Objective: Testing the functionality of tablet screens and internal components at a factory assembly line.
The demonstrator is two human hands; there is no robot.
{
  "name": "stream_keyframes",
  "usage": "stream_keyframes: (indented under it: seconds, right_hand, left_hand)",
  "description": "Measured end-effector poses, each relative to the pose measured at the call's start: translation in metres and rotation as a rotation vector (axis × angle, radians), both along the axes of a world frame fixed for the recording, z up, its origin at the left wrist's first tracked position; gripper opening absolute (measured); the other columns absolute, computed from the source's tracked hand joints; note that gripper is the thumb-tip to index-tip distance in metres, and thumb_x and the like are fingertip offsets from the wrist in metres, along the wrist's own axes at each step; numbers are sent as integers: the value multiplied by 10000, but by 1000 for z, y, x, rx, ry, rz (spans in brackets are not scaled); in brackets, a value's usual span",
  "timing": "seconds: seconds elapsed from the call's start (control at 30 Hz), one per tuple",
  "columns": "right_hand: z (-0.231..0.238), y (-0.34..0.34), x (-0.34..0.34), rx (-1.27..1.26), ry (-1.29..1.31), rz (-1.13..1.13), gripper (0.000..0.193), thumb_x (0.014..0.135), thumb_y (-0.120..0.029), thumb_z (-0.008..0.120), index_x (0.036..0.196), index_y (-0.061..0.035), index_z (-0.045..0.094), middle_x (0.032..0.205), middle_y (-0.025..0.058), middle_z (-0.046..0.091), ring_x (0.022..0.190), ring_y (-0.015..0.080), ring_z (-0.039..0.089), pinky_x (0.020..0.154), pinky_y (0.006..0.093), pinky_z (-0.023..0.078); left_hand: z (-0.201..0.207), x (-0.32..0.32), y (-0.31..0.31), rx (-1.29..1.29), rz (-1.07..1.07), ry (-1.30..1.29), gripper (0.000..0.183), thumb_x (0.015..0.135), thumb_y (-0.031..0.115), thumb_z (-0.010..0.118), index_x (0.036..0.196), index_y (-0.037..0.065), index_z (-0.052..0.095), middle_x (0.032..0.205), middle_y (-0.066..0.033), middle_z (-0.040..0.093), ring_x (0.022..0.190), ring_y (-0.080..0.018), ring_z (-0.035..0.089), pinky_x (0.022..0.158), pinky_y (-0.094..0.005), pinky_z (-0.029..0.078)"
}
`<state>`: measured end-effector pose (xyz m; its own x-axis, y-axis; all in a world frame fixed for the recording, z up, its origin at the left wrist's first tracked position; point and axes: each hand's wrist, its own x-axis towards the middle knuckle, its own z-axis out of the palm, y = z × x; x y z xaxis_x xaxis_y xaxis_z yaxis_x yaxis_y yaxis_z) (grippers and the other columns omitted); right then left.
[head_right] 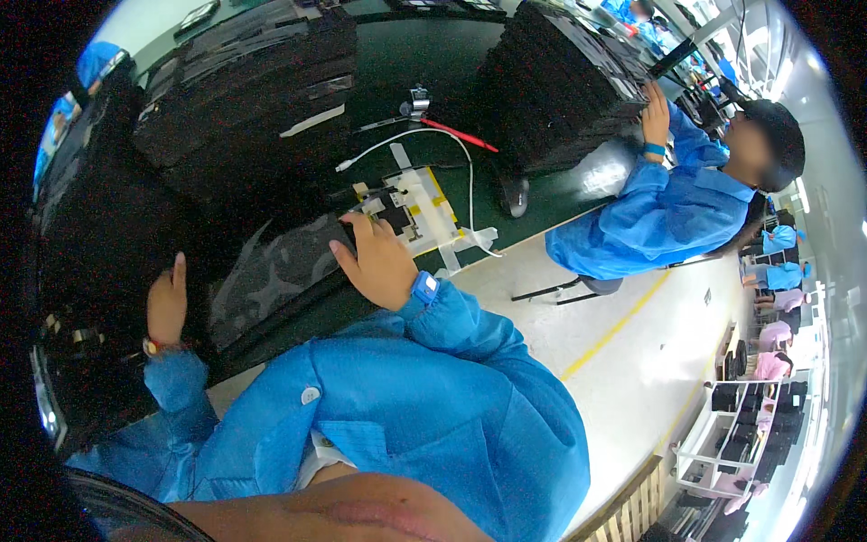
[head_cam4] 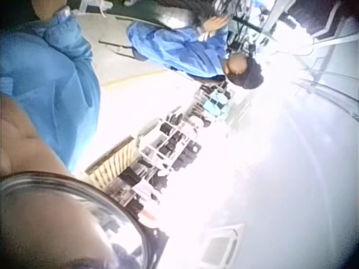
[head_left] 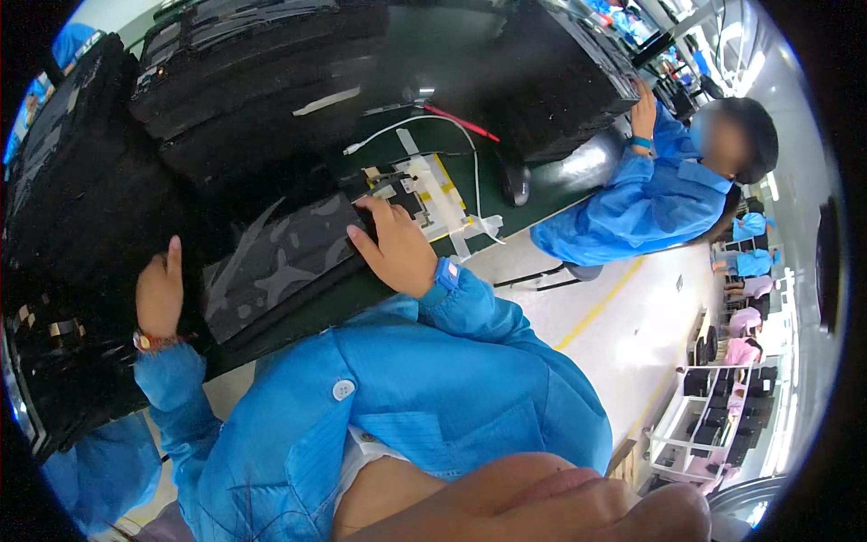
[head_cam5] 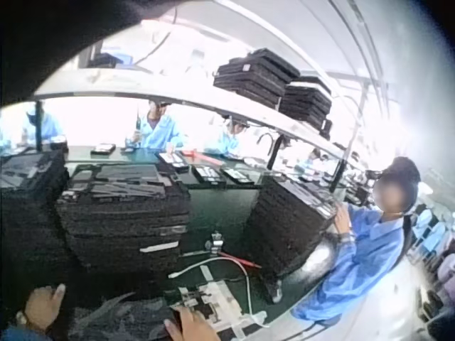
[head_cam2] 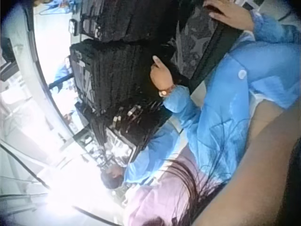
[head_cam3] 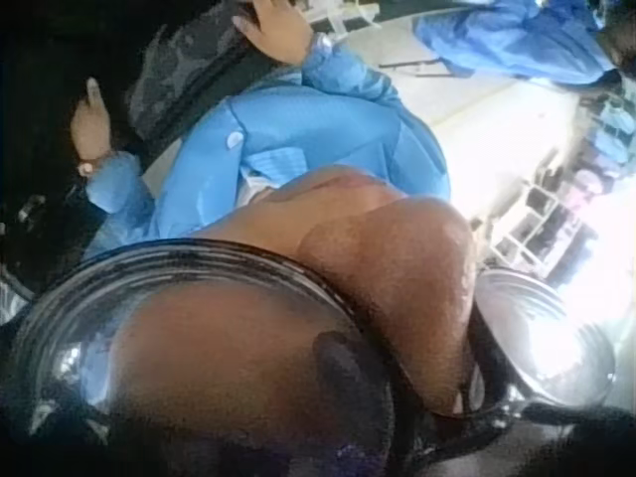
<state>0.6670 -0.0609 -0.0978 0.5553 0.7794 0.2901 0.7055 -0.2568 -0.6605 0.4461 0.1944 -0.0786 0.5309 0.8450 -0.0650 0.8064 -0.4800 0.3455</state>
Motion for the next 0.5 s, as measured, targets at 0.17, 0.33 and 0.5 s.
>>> stream_keyframes:
  seconds: [0.17,0.33,0.5]
  right_hand:
    - [-18,11,-9,-27,-83,-49,603,828,-297,576,1270,48,352,1198,273,461,1102,411,445,944,439,361]
    - [-25,-4,-1,90,341,8,542,806,-159,612,1248,83,409,1244,240,469,1133,283,478,975,356,350]
    - [-10,-10,-2,291,989,53,588,802,-13,558,1337,-33,313,1264,142,422,1129,232,437,981,336,324]
  left_hand:
    - [-38,-24,-68,392,-118,-66,649,868,499,433,1020,-124,532,1065,-295,527,968,-417,509,873,-444,398]
    - [-35,-29,-93,214,-11,-328,650,790,448,586,1120,-98,462,1022,-297,501,959,-420,489,857,-455,397]
    - [-14,-33,-106,26,13,-607,622,783,340,635,1212,-55,418,1045,-264,483,959,-381,473,886,-421,385]
